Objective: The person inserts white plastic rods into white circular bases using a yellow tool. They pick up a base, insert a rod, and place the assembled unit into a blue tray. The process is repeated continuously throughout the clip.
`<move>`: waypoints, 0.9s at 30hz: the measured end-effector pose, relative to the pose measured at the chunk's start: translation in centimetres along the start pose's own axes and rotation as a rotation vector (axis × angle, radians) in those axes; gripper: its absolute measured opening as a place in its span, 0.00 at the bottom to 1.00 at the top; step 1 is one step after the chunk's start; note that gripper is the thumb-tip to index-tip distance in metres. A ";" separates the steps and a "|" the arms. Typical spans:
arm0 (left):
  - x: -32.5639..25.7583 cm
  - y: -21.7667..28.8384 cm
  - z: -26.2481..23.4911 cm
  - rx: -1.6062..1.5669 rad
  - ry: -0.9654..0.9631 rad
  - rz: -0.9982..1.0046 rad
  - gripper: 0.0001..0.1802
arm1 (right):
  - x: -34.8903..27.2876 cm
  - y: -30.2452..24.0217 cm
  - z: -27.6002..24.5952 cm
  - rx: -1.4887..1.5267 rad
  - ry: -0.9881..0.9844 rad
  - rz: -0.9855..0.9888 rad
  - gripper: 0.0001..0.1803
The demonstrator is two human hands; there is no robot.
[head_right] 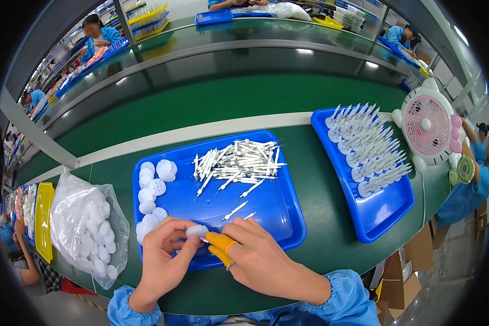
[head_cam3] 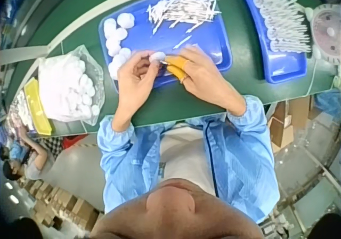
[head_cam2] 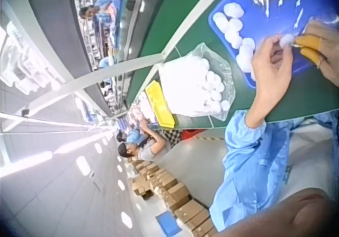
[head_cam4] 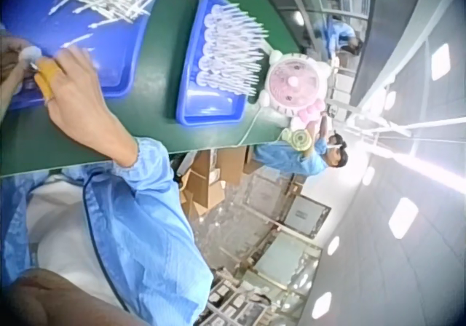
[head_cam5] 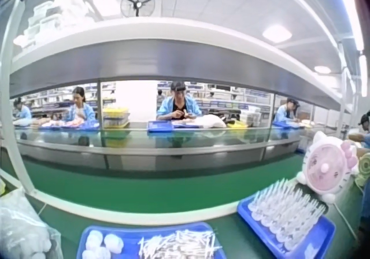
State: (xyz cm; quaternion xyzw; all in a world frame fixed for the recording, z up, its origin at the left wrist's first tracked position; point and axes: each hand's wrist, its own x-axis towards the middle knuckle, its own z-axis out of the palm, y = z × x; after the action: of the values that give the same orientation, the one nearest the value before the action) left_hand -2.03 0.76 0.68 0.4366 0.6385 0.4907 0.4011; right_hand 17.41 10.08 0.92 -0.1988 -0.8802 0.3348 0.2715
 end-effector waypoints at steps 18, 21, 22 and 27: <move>-0.3 -0.2 1.1 0.353 0.096 0.308 0.10 | -0.4 -0.3 1.3 -0.008 0.053 0.056 0.22; -0.8 -0.2 1.3 0.383 0.105 0.331 0.10 | -0.4 -0.7 1.4 0.020 0.087 0.079 0.21; -0.9 -0.2 1.4 0.382 0.105 0.334 0.10 | -0.3 -0.8 1.6 0.019 0.096 0.099 0.20; -0.9 -0.8 1.5 0.427 0.090 0.325 0.10 | -0.3 -0.6 2.2 0.061 0.023 0.192 0.21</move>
State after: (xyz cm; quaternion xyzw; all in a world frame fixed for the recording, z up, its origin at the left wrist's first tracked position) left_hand -0.52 0.22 -0.32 0.5858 0.6664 0.4215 0.1873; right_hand 16.21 8.47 -0.14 -0.2778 -0.8431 0.3839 0.2542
